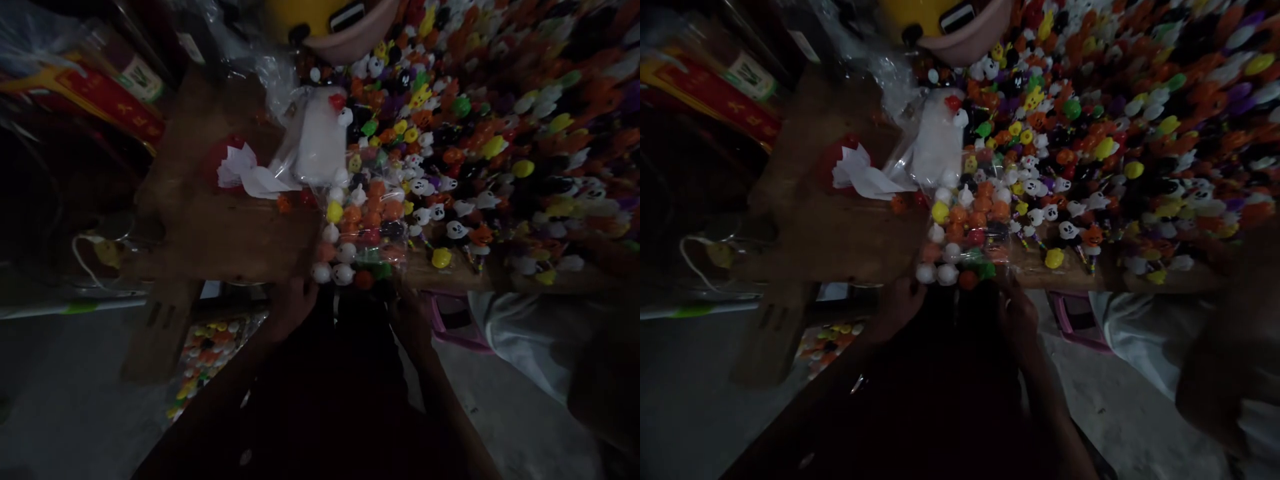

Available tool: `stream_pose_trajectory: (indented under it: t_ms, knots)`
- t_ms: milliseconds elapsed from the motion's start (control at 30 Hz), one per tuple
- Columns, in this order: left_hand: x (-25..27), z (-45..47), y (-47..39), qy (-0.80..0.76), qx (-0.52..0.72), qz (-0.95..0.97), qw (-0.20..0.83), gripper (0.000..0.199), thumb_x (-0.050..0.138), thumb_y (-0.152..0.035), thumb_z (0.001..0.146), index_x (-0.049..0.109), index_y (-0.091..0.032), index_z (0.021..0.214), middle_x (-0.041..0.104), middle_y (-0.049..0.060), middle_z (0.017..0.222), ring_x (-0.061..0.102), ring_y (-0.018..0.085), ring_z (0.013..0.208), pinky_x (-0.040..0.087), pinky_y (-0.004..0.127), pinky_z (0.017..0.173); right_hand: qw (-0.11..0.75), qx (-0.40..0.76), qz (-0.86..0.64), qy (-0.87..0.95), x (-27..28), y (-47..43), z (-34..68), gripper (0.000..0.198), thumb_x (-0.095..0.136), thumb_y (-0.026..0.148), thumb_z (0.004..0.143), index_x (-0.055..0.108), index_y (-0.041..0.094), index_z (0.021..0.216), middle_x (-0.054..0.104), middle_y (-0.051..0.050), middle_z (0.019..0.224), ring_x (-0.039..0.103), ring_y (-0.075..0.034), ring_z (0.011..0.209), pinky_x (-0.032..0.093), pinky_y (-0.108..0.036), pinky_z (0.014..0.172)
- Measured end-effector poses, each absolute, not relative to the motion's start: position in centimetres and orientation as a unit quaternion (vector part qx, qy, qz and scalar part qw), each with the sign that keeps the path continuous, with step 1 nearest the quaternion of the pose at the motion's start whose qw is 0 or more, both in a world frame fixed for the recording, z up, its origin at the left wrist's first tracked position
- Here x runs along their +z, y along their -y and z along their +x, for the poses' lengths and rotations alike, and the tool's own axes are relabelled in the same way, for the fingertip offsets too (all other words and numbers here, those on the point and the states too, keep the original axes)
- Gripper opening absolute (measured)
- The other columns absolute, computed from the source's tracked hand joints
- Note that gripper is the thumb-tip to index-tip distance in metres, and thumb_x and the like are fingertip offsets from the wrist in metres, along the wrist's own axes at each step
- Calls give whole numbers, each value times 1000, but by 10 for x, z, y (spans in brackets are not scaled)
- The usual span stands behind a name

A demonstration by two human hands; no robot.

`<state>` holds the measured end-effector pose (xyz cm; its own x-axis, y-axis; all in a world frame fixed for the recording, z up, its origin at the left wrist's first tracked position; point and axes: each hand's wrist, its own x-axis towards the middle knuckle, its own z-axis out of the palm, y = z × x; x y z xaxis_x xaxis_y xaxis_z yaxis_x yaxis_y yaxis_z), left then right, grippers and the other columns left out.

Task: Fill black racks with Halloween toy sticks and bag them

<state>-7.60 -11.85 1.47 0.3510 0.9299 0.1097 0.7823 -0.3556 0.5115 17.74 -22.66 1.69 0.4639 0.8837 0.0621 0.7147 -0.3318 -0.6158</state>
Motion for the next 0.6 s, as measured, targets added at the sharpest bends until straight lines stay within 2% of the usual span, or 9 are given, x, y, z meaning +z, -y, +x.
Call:
stream_pose_trajectory:
  t_ms: [67, 100, 167, 200, 267, 367, 500, 600]
  knots:
    - [17, -76, 118, -555, 218, 784, 173, 31, 62, -28, 93, 69, -16, 121, 80, 13, 99, 77, 27, 85, 59, 34, 71, 334, 86, -798, 494, 15, 222, 179, 37, 51, 41, 94, 72, 16, 112, 75, -10, 85, 62, -18, 65, 49, -29, 62]
    - [17, -75, 116, -555, 240, 778, 171, 39, 62, -28, 93, 65, -16, 130, 79, 14, 111, 77, 27, 95, 61, 35, 77, 350, 66, -791, 497, 15, 219, 181, 40, 51, 41, 95, 70, 15, 118, 76, -11, 92, 65, -19, 69, 52, -30, 65]
    - [20, -72, 110, -537, 285, 773, 181, 46, 60, -26, 95, 59, -18, 141, 76, 12, 126, 76, 25, 107, 61, 34, 87, 374, 45, -776, 505, 18, 212, 185, 41, 51, 40, 96, 68, 15, 124, 76, -11, 95, 67, -19, 73, 55, -31, 68]
    - [21, -71, 106, -524, 304, 774, 183, 44, 58, -26, 98, 59, -19, 141, 76, 11, 126, 76, 24, 107, 61, 33, 88, 382, 37, -770, 510, 21, 209, 188, 40, 51, 39, 97, 67, 15, 125, 76, -10, 92, 67, -19, 72, 55, -31, 68]
    - [26, -66, 99, -499, 333, 783, 164, 34, 51, -27, 103, 66, -20, 134, 78, 10, 121, 77, 23, 103, 61, 31, 86, 394, 17, -761, 516, 29, 205, 192, 37, 51, 35, 98, 66, 17, 126, 74, -6, 85, 67, -18, 69, 54, -29, 67]
    - [39, -57, 91, -459, 381, 795, 109, 32, 46, -31, 108, 73, -20, 122, 81, 10, 108, 79, 19, 88, 57, 26, 75, 400, -13, -754, 521, 42, 197, 197, 30, 49, 32, 99, 68, 19, 118, 72, -4, 80, 67, -17, 69, 53, -28, 66]
    - [58, -51, 88, -418, 402, 813, 45, 36, 46, -33, 109, 75, -18, 93, 76, 5, 76, 70, 14, 63, 49, 23, 62, 380, 1, -767, 517, 54, 190, 202, 31, 45, 32, 98, 71, 17, 107, 72, -5, 76, 66, -18, 65, 51, -29, 62]
    - [66, -56, 91, -386, 393, 834, 35, 37, 45, -28, 108, 70, -18, 82, 71, 4, 73, 69, 14, 67, 50, 22, 66, 412, 45, -761, 499, 61, 201, 204, 33, 45, 36, 101, 69, 17, 114, 75, -7, 87, 64, -16, 64, 52, -29, 62]
